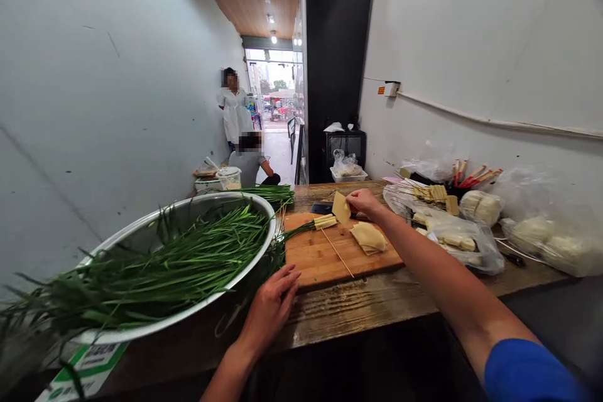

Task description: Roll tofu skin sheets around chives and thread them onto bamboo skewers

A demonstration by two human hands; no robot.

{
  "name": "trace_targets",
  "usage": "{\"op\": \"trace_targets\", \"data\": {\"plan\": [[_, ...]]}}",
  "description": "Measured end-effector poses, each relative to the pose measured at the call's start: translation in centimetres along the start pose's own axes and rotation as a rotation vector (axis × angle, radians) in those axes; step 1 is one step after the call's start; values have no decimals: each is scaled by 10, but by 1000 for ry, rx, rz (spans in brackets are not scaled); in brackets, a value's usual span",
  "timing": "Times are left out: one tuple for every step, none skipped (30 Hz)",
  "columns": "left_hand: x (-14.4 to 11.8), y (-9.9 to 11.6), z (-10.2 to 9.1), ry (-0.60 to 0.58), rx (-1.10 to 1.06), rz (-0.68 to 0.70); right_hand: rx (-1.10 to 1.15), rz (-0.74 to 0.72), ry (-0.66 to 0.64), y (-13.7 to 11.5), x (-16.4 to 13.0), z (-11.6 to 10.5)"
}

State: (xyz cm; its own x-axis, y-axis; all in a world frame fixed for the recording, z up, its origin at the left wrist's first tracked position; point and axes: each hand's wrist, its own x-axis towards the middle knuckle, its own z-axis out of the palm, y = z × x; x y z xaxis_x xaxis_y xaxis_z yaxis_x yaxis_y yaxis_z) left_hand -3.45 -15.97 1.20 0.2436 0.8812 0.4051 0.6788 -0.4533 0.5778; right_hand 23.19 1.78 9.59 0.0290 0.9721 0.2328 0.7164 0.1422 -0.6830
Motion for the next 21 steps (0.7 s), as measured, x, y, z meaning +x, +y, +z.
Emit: {"op": "trace_targets", "data": {"plan": [[-2, 0, -3, 3, -5, -18, 8, -15, -22, -6, -1, 6], [-4, -1, -5, 9, -9, -36, 9, -41, -29, -11, -5, 12], [-6, -1, -6, 13, -12, -49, -5, -89, -25, -16, -12, 19], [-8, -2, -7, 16, -15, -58, -37, -157, -26, -19, -22, 27], [-10, -2, -7, 19, -16, -63, -93, -261, -27, -20, -35, 36], [-12, -3, -8, 20, -14, -65, -176, -389, -52, -21, -51, 45], [-14, -3, -7, 16, -10, -64, -276, -505, -137, -20, -69, 55], [-16, -4, -7, 8, -4, -62, -371, -590, -223, -17, -87, 64], [-18, -4, -7, -2, 4, -59, -446, -652, -266, -14, -104, 72], [-20, -4, -6, -12, 12, -53, -494, -692, -280, -10, -120, 79], [-21, -4, -6, -20, 21, -43, -512, -707, -273, -6, -132, 84], [-23, -4, -5, -23, 30, -32, -508, -708, -255, -2, -142, 87], [-23, -3, -5, -19, 39, -20, -487, -707, -232, 2, -148, 88], [-24, -2, -4, -12, 46, -7, -457, -705, -210, 5, -152, 88], [-24, -1, -4, -3, 51, 9, -425, -707, -193, 7, -153, 88], [-23, 0, -3, 6, 54, 28, -400, -710, -181, 8, -153, 87], [-23, 3, -3, 15, 55, 48, -386, -711, -170, 8, -152, 87], [-23, 5, -3, 20, 54, 67, -383, -709, -161, 7, -151, 89], [-22, 8, -2, 20, 52, 84, -388, -704, -155, 5, -150, 91], [-22, 11, -2, 16, 51, 95, -398, -698, -153, 2, -150, 94], [-23, 14, -2, 12, 49, 102, -410, -692, -154, 0, -152, 97]]}}
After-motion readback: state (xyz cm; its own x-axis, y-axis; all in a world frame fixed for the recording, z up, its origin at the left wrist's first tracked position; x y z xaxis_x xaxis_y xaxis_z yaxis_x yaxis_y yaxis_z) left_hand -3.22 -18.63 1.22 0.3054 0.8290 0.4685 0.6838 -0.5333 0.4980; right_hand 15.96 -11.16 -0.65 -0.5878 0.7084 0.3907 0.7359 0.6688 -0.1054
